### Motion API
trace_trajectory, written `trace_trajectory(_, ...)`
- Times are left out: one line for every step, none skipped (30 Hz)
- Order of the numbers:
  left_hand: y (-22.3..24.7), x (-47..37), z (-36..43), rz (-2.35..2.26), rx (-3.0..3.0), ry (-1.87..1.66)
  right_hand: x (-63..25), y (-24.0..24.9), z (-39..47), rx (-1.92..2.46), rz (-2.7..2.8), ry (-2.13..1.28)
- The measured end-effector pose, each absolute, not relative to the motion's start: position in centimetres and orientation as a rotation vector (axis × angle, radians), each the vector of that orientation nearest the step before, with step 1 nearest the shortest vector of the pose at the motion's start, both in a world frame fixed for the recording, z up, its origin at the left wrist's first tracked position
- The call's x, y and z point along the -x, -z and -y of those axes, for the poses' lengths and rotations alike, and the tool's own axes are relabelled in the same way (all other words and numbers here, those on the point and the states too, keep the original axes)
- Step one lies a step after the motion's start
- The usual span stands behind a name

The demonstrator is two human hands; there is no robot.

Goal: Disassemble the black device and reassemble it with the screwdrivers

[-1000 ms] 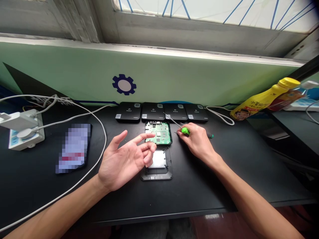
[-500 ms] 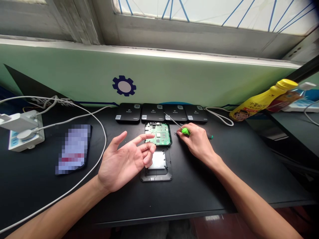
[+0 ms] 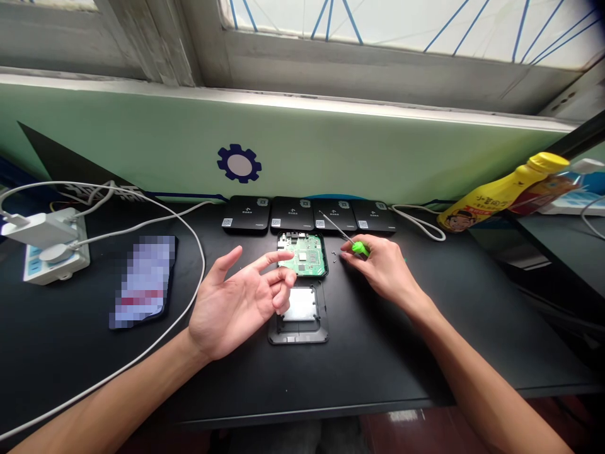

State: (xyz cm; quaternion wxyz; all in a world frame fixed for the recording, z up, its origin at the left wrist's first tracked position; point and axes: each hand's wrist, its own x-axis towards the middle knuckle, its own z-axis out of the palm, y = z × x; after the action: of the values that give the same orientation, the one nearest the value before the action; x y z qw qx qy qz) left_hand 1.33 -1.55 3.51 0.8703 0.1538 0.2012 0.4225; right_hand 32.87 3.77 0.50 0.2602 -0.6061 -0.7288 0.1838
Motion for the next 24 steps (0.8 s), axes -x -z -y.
trace_trajectory(-3.54, -1.33, 1.55, -0.422, -0.323, -0.884, -32.8, -0.52, -3.74, 1.639, 1.978, -0.508)
trace_trajectory(-3.57, -1.34, 1.55, -0.424, -0.323, -0.884, -32.72, -0.53, -3.72, 1.635, 1.982, -0.515)
trace_trajectory(-3.59, -1.34, 1.56, -0.427, -0.321, -0.884, -32.65, -0.53, -3.71, 1.632, 1.986, -0.52)
trace_trajectory(-3.6, -1.34, 1.57, -0.429, -0.32, -0.883, -32.58, -0.5, -3.7, 1.63, 1.989, -0.522)
trace_trajectory(-3.61, -1.34, 1.58, -0.429, -0.319, -0.883, -32.53, -0.47, -3.7, 1.628, 1.991, -0.52)
trace_trajectory(-3.6, -1.33, 1.59, -0.427, -0.318, -0.882, -32.49, -0.42, -3.7, 1.626, 1.992, -0.516)
trace_trajectory(-3.58, -1.31, 1.6, -0.426, -0.317, -0.881, -32.48, -0.37, -3.71, 1.625, 1.994, -0.512)
trace_trajectory(-3.56, -1.3, 1.6, -0.423, -0.317, -0.881, -32.48, -0.32, -3.73, 1.623, 1.995, -0.508)
trace_trajectory(-3.53, -1.28, 1.6, -0.421, -0.317, -0.88, -32.49, -0.28, -3.74, 1.621, 1.997, -0.506)
trace_trajectory(-3.49, -1.27, 1.6, -0.419, -0.318, -0.88, -32.52, -0.26, -3.75, 1.619, 1.998, -0.505)
trace_trajectory(-3.46, -1.26, 1.6, -0.419, -0.319, -0.88, -32.56, -0.24, -3.77, 1.617, 1.999, -0.505)
trace_trajectory(-3.43, -1.26, 1.6, -0.42, -0.322, -0.88, -32.61, -0.24, -3.78, 1.614, 2.0, -0.505)
trace_trajectory(-3.41, -1.26, 1.59, -0.422, -0.326, -0.88, -32.65, -0.25, -3.78, 1.611, 2.001, -0.506)
trace_trajectory(-3.4, -1.26, 1.59, -0.423, -0.328, -0.88, -32.7, -0.25, -3.79, 1.608, 2.002, -0.506)
trace_trajectory(-3.41, -1.27, 1.58, -0.425, -0.33, -0.879, -32.75, -0.25, -3.8, 1.604, 2.004, -0.508)
trace_trajectory(-3.41, -1.28, 1.57, -0.426, -0.332, -0.879, -32.8, -0.23, -3.8, 1.601, 2.005, -0.509)
trace_trajectory(-3.43, -1.29, 1.57, -0.428, -0.332, -0.879, -32.85, -0.2, -3.81, 1.598, 2.006, -0.51)
trace_trajectory(-3.44, -1.3, 1.57, -0.428, -0.331, -0.879, -32.9, -0.16, -3.81, 1.596, 2.007, -0.51)
trace_trajectory(-3.46, -1.31, 1.58, -0.429, -0.331, -0.88, -32.94, -0.11, -3.82, 1.593, 2.009, -0.509)
trace_trajectory(-3.46, -1.32, 1.58, -0.429, -0.331, -0.88, -32.98, -0.06, -3.83, 1.59, 2.011, -0.507)
trace_trajectory(-3.46, -1.33, 1.59, -0.429, -0.33, -0.881, -33.01, -0.01, -3.83, 1.586, 2.016, -0.504)
trace_trajectory(-3.45, -1.34, 1.6, -0.429, -0.33, -0.881, -33.04, 0.02, -3.84, 1.583, 2.023, -0.499)
trace_trajectory(-3.44, -1.34, 1.6, -0.43, -0.33, -0.88, -33.05, 0.05, -3.84, 1.578, 2.031, -0.492)
trace_trajectory(-3.44, -1.35, 1.59, -0.432, -0.33, -0.88, -33.04, 0.07, -3.84, 1.575, 2.04, -0.482)
